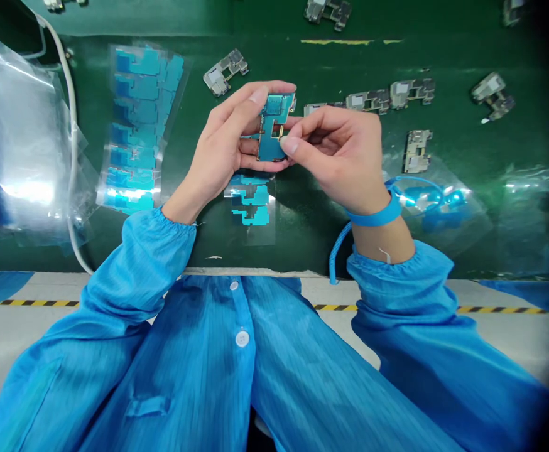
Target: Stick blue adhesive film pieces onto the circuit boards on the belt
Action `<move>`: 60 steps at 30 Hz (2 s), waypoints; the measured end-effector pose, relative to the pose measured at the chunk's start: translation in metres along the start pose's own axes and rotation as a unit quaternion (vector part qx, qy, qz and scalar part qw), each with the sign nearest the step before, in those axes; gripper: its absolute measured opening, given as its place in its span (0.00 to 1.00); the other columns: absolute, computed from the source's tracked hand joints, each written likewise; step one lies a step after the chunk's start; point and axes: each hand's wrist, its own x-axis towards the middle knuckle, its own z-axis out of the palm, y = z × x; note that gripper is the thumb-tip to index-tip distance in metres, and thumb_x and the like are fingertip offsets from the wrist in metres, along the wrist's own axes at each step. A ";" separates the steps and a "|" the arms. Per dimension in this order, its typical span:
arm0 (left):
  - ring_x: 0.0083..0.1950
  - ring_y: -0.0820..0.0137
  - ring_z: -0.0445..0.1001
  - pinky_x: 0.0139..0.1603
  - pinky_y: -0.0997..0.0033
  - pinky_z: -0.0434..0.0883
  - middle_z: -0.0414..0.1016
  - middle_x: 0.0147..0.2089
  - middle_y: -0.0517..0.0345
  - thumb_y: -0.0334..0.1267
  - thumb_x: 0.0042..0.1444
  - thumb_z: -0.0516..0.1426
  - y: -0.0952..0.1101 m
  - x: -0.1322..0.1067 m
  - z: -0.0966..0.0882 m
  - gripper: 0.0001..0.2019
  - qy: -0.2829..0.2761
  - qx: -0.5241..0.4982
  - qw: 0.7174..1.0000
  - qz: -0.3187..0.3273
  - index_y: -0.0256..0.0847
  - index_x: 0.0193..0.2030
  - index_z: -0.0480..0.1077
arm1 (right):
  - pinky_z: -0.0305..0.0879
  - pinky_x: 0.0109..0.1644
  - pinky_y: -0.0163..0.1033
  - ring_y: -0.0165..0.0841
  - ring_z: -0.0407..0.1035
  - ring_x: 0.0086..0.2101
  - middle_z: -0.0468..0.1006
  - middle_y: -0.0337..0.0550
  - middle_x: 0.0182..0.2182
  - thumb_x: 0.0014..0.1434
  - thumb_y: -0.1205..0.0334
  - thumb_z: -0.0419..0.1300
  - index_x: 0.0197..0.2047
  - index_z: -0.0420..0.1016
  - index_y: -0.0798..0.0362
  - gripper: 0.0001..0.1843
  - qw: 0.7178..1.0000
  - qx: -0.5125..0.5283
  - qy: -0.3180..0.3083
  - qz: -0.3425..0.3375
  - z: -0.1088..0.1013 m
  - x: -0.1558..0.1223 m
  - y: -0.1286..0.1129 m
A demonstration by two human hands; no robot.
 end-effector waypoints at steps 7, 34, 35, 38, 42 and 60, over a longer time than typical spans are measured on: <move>0.46 0.57 0.90 0.46 0.58 0.92 0.90 0.55 0.59 0.56 0.72 0.62 -0.003 0.002 -0.003 0.21 0.010 0.033 0.999 -0.003 0.46 0.63 0.76 | 0.86 0.58 0.54 0.44 0.85 0.46 0.84 0.43 0.30 0.61 0.32 0.77 0.33 0.81 0.45 0.26 1.000 -0.002 0.010 -0.022 0.001 0.000 0.005; 0.43 0.59 0.91 0.45 0.60 0.91 0.91 0.50 0.58 0.52 0.77 0.56 0.005 -0.005 0.008 0.17 0.033 0.005 0.999 -0.013 0.45 0.60 0.78 | 0.85 0.55 0.50 0.44 0.84 0.48 0.80 0.40 0.32 0.63 0.41 0.79 0.35 0.79 0.47 0.22 1.000 -0.007 0.021 0.017 0.004 -0.003 -0.001; 0.43 0.59 0.91 0.45 0.61 0.91 0.91 0.50 0.59 0.52 0.77 0.56 0.004 -0.005 0.008 0.17 0.031 0.005 0.999 -0.014 0.45 0.61 0.77 | 0.85 0.55 0.50 0.43 0.84 0.47 0.81 0.40 0.32 0.64 0.41 0.78 0.34 0.79 0.47 0.21 1.000 -0.008 0.022 0.013 0.004 -0.003 -0.001; 0.44 0.59 0.91 0.45 0.60 0.91 0.91 0.53 0.59 0.54 0.76 0.55 0.002 -0.003 0.004 0.20 0.021 0.019 1.000 -0.013 0.45 0.63 0.76 | 0.85 0.54 0.50 0.43 0.84 0.46 0.82 0.41 0.32 0.64 0.41 0.78 0.34 0.79 0.46 0.21 1.000 -0.017 0.020 0.005 0.003 -0.002 0.001; 0.48 0.56 0.92 0.47 0.59 0.91 0.90 0.57 0.60 0.60 0.74 0.56 -0.001 0.000 -0.002 0.24 0.013 0.055 0.998 -0.022 0.48 0.66 0.75 | 0.86 0.53 0.52 0.45 0.84 0.46 0.82 0.41 0.32 0.62 0.38 0.78 0.33 0.79 0.45 0.22 0.999 -0.023 0.022 0.008 0.002 -0.001 0.003; 0.46 0.58 0.92 0.47 0.58 0.92 0.91 0.55 0.56 0.58 0.73 0.62 -0.001 0.000 -0.002 0.21 0.011 0.013 1.000 -0.012 0.48 0.62 0.78 | 0.85 0.55 0.51 0.47 0.83 0.49 0.82 0.42 0.32 0.57 0.35 0.81 0.33 0.80 0.46 0.26 1.000 -0.012 0.019 0.016 0.002 -0.001 0.000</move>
